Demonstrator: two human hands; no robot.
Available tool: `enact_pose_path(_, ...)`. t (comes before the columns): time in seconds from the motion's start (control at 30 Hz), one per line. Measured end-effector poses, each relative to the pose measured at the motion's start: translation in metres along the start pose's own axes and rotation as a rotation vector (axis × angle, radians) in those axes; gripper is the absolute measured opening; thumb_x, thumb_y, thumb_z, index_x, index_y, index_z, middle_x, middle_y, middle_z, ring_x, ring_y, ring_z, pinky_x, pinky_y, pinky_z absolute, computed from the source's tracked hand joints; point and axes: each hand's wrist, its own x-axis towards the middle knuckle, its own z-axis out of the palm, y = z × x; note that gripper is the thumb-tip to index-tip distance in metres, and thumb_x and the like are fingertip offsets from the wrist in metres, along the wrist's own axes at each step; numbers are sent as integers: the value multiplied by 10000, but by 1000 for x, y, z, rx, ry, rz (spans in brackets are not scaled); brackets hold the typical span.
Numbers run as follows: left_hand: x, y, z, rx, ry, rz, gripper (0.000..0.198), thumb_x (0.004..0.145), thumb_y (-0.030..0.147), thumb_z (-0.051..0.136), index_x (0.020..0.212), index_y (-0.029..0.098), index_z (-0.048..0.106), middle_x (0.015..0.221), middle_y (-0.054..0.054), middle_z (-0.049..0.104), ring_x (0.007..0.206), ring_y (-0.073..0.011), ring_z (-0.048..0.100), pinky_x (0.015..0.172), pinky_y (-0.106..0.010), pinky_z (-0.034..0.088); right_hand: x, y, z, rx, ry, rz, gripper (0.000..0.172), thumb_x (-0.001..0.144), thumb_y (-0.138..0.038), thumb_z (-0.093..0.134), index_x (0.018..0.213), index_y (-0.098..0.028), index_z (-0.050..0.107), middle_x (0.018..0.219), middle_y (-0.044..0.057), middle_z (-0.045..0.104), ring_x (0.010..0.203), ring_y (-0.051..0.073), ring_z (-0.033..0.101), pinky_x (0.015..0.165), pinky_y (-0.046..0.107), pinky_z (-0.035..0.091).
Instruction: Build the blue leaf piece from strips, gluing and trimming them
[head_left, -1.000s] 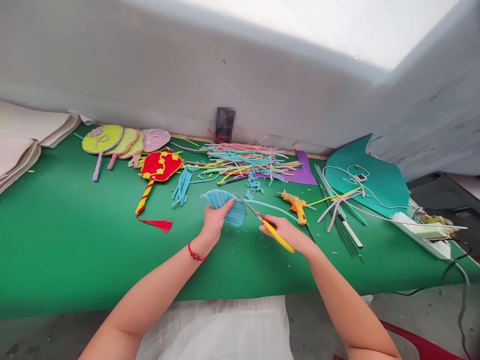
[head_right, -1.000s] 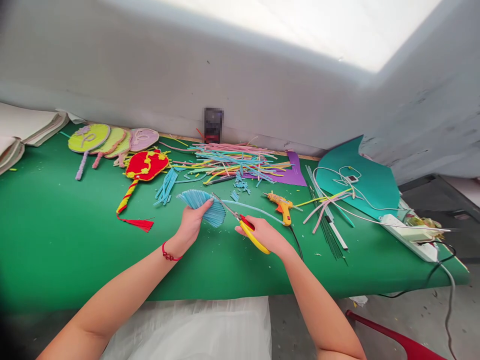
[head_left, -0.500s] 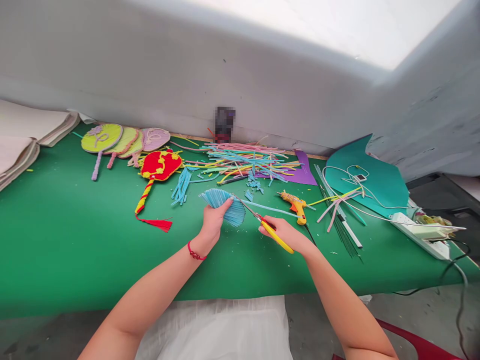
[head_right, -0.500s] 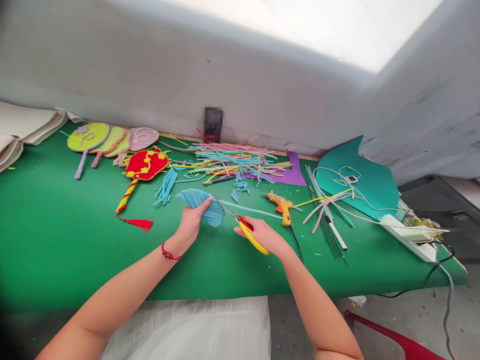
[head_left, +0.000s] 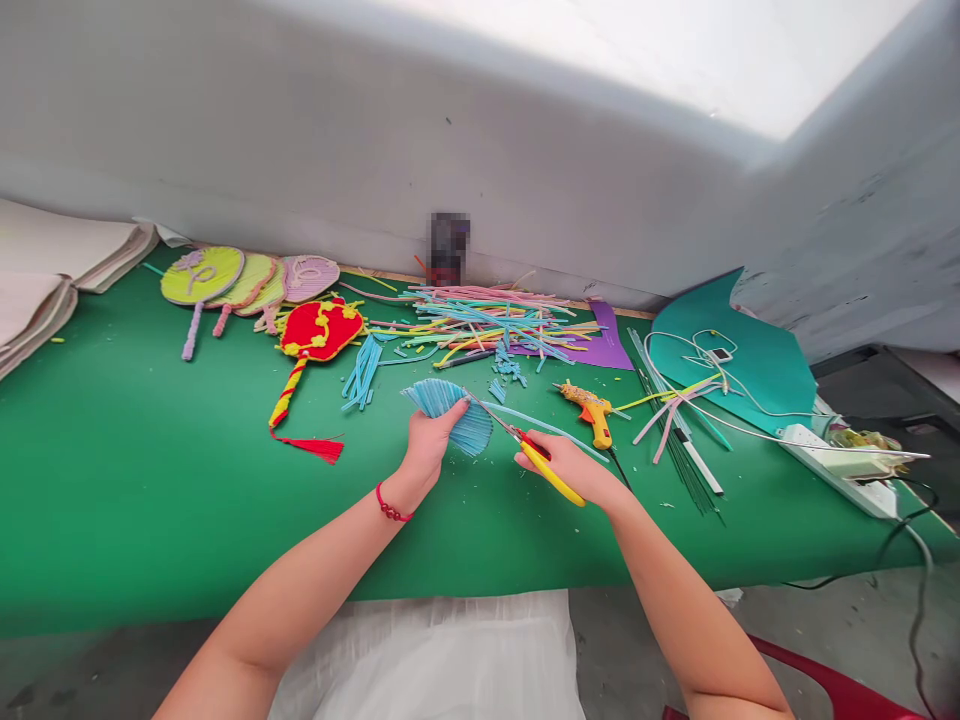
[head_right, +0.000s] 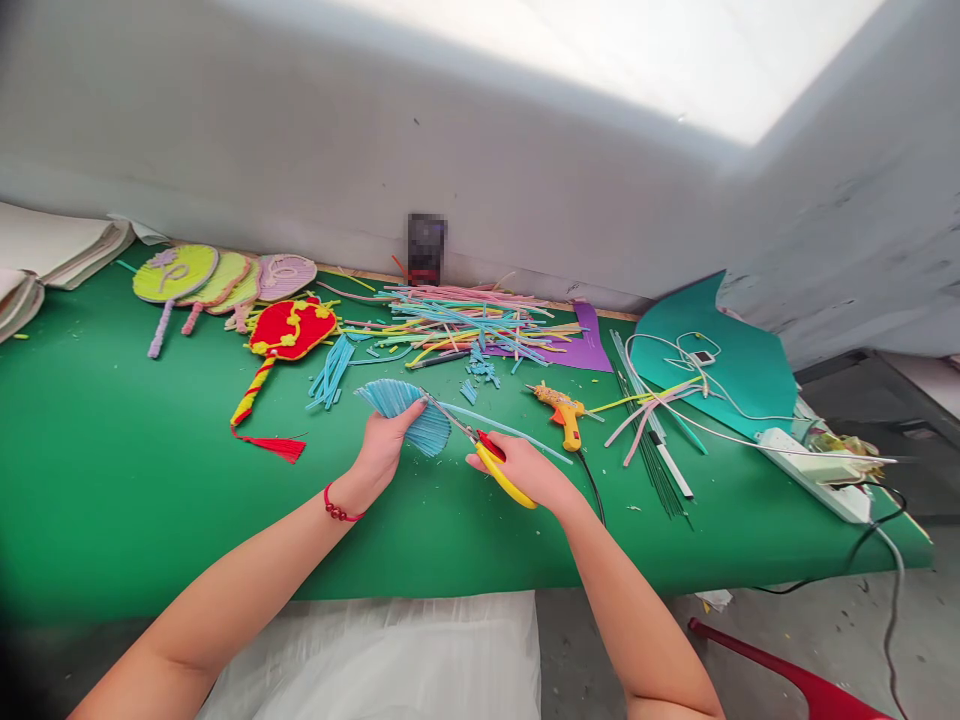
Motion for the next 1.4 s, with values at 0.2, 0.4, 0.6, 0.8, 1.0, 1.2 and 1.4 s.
enact_pose_path(0.2,-1,3,1,-14,35,2,354,565,359,801,821,140,693,903,-73,716,828,-213,659,792,-349,513,2,2,0,4,-22,-14,340,776,-544,514,745,-216,430,698,-38,464,603,118,377,584,251,349)
enact_pose_path(0.4,-1,4,0,14,9,-8,362,563,358,804,824,135,689,896,-77,715,819,-215,658,777,-349,517,1,1,1,-8,-18,-9,363,785,-570,484,738,-216,420,703,-30,472,619,126,388,604,261,359)
enact_pose_path(0.6,1,5,0,23,-6,4,349,545,338,814,806,138,695,882,-77,718,814,-221,661,788,-362,517,4,5,2,19,-30,-26,366,773,-569,514,751,-210,443,700,-35,467,610,118,381,601,261,366)
enact_pose_path(0.8,-2,3,1,37,-40,-14,337,557,343,807,810,146,706,886,-81,717,821,-226,661,799,-371,512,4,6,0,25,-117,-78,363,818,-569,455,831,-208,488,735,-25,489,629,123,403,619,267,378)
enact_pose_path(1.0,-3,3,1,26,-37,-17,347,542,337,815,807,141,706,885,-86,718,818,-230,663,803,-375,512,5,2,1,56,-107,-47,367,789,-570,494,798,-204,469,683,-44,430,581,100,353,547,237,334)
enact_pose_path(1.2,-1,3,0,16,-47,-23,369,555,346,811,835,134,698,920,-94,717,839,-229,662,797,-365,519,2,-3,3,127,-86,-12,394,803,-590,446,720,-208,399,622,-55,381,528,82,330,481,212,275)
enact_pose_path(1.4,1,2,-1,-14,-38,-47,365,534,342,819,814,141,701,889,-81,717,809,-220,663,798,-371,511,2,-4,9,205,-84,12,420,790,-617,439,694,-212,381,566,-65,386,465,78,355,444,218,308)
